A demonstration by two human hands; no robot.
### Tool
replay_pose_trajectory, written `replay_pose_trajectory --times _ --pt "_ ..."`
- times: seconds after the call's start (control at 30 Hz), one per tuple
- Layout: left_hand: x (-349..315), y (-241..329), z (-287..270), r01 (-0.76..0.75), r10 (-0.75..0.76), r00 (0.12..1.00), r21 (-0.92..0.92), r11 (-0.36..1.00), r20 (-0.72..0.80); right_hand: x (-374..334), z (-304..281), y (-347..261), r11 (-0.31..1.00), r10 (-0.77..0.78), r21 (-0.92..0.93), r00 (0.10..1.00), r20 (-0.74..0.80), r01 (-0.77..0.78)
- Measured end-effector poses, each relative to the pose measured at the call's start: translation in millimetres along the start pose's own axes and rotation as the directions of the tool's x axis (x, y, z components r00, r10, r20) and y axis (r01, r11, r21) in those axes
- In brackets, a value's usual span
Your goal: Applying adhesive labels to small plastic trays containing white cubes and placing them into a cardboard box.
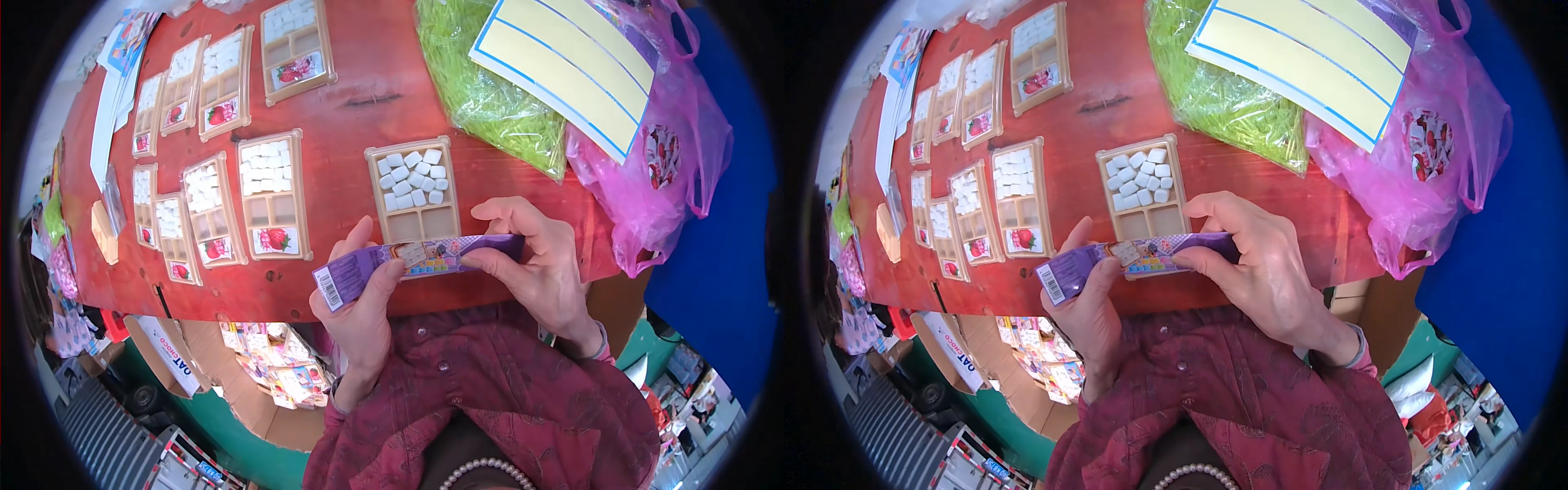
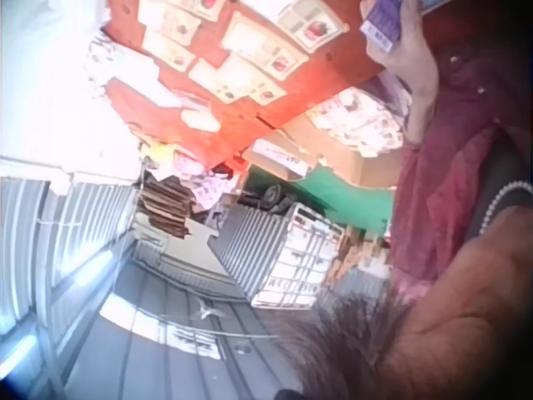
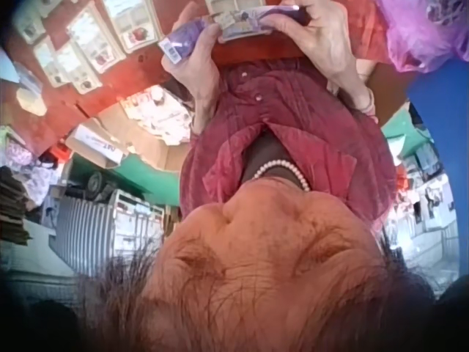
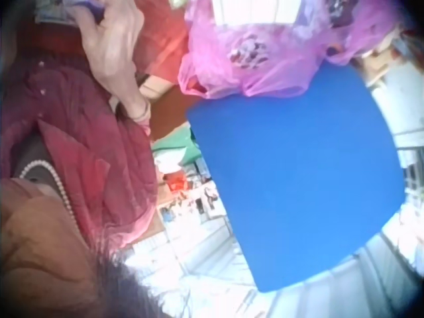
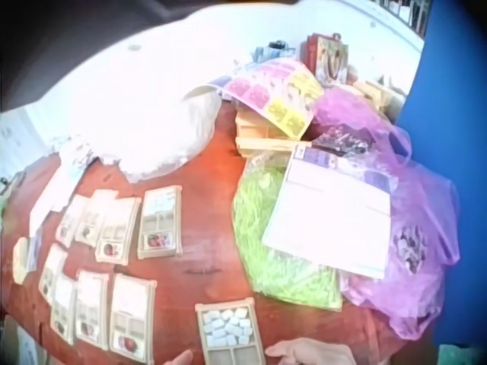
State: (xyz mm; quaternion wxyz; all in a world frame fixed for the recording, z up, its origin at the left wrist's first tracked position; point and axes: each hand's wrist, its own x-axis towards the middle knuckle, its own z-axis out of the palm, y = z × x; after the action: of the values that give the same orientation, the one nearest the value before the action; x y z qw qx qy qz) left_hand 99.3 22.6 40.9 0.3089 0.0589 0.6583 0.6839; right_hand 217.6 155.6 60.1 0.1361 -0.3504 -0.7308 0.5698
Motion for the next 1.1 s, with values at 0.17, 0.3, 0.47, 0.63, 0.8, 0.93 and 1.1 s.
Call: replay_pose_trajectory --times 0.17,0.3,0.47,0.63,0.8,0.93,1.1 --pt "0 -6 -3 0.082 -0.083 0.997 0.039 0.996 0.001 2 0 4 1.0 -0.012 -0.02 0.999 0.03 0.013" --pt "4 -6 -2 -0.046 0.041 0.999 0.175 0.984 0.031 5 0 3 0.999 -0.017 -0.051 0.998 0.058 0.02" --pt "10 -10 -1 -0.082 0.076 0.996 0.243 0.967 0.035 9 3 7 1.0 0.013 -0.007 0.999 0.051 -0.013" --pt "13 -12 3 0.038 -0.033 0.999 0.173 0.984 -0.033 16 4 10 0.998 0.041 -0.04 0.998 0.043 -0.04" --pt "15 -13 2 0.049 -0.043 0.998 0.168 0.985 -0.036 19 5 12 0.996 0.086 0.024 0.995 0.052 -0.087" --pt "19 -13 -5 0.066 -0.059 0.997 0.158 0.985 -0.049 20 4 13 0.996 0.079 0.025 0.996 0.038 -0.08" --pt "20 -14 -5 0.062 -0.057 0.998 0.127 0.99 -0.042 21 6 14 0.991 0.117 0.059 0.991 0.064 -0.121"
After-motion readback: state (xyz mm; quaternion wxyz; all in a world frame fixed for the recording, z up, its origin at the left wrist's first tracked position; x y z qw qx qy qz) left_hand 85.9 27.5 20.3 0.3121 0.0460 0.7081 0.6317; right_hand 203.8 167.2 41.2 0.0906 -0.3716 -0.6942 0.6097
